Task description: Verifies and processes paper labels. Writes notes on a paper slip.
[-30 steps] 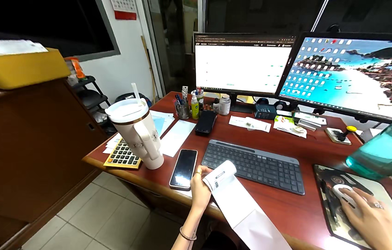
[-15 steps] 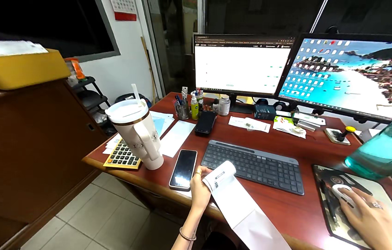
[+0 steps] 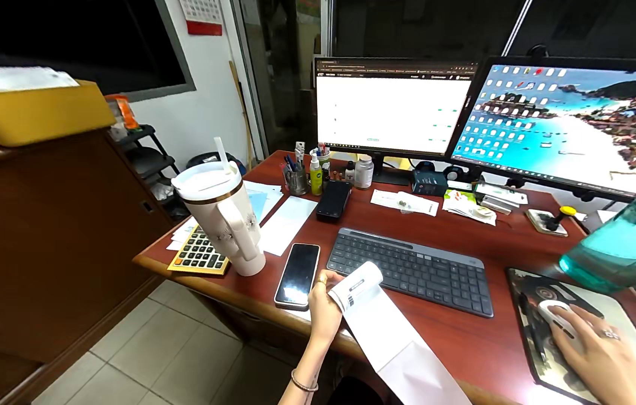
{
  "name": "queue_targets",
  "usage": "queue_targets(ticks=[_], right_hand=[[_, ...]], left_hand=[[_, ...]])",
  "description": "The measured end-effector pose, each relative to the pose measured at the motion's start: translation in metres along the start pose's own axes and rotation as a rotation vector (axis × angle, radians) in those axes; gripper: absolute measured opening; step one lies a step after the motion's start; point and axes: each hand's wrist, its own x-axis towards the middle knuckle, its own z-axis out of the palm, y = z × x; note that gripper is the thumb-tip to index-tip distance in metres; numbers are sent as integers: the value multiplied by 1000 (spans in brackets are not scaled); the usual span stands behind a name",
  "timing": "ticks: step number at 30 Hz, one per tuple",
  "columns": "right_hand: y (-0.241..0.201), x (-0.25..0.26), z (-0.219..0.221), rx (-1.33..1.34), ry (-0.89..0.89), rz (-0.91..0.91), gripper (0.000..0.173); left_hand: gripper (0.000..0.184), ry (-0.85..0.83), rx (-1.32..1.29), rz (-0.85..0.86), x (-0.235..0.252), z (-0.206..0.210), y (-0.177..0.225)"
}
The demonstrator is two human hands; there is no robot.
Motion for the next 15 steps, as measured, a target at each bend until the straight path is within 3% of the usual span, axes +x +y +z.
queue_targets(ticks=[15], right_hand=[[2, -1, 2, 7, 12, 19, 50]], left_hand=[[17, 2, 3, 2, 0, 0, -2]])
